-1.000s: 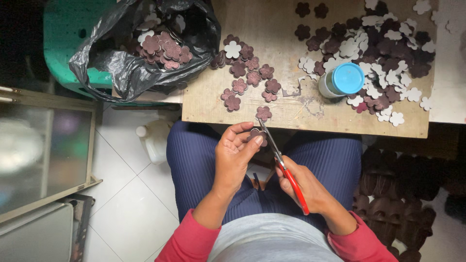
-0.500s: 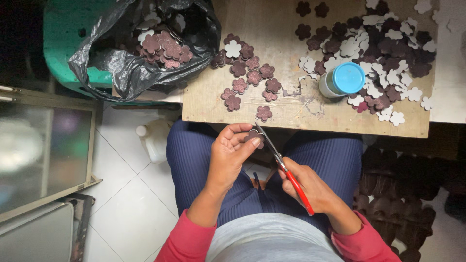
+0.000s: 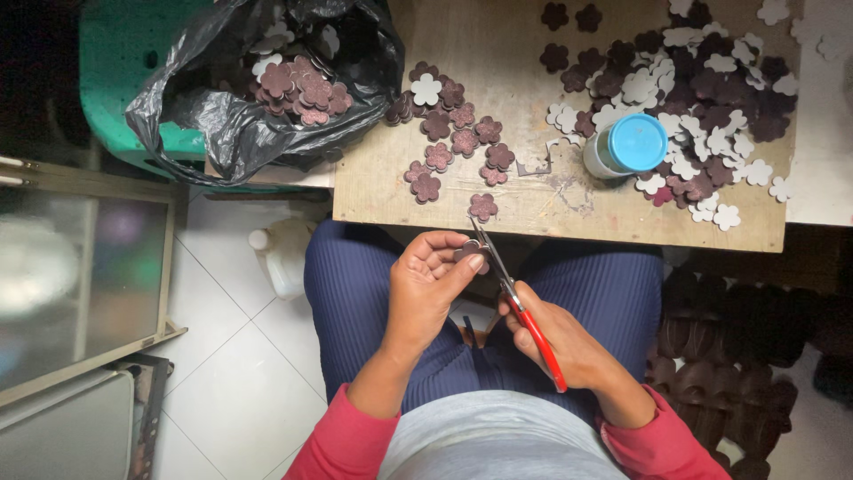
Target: The person sits on the floor and uses red-handled scissors to trim the edges of small flower-shaped craft pieces. They repeatedly pick up pieces, trim them, and place them into a black plastic bag. A small container with a blue lid is also handled briefly.
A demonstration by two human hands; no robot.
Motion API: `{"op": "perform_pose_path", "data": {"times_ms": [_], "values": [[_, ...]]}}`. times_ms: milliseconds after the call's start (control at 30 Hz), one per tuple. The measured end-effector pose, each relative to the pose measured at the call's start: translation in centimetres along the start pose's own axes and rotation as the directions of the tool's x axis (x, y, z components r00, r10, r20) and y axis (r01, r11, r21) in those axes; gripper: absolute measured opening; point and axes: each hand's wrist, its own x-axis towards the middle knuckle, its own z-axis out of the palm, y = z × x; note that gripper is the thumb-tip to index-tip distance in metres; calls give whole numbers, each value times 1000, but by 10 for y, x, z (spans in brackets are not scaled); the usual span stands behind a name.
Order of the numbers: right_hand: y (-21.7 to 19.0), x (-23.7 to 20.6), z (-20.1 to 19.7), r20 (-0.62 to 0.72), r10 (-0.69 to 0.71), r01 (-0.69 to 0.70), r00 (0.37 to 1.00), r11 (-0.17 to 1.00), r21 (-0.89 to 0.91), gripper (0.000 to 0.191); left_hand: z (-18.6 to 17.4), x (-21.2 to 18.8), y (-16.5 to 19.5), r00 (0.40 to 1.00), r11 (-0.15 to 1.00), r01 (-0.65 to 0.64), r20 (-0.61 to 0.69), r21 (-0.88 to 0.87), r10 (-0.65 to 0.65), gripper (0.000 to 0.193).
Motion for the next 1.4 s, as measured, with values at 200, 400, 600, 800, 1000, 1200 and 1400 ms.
{"op": "perform_pose_path", "data": {"times_ms": [200, 400, 600, 800, 1000, 1200, 1400], "values": [[1, -1, 3, -7, -41, 42, 999, 995, 94, 61, 1, 1, -2, 1000, 1000, -5, -3, 13, 5, 26], [1, 0, 3, -19, -44, 46, 999, 994, 101, 62, -1, 1, -3, 1000, 1000, -2, -5, 14, 2, 26], [-1, -1, 1, -18, -35, 37, 999, 995, 92, 58, -4, 2, -3, 1000, 1000, 3, 15, 1, -4, 27], [-2, -2, -2, -10, -29, 30, 1000, 998, 54, 57, -7, 1, -1, 1000, 1000, 16, 19, 17, -17, 28], [-1, -3, -7, 15, 0, -1, 1000, 1000, 10, 51, -10, 2, 5, 999, 997, 25, 25, 70, -27, 30], [7, -6, -10, 27, 26, -24, 999, 998, -56, 46, -10, 1, 11, 1000, 994, 15, 10, 109, -16, 36], [9, -8, -11, 102, -34, 4, 994, 959, 282, 63, -12, 2, 11, 1000, 993, 1, -15, 122, 1, 33]]}}
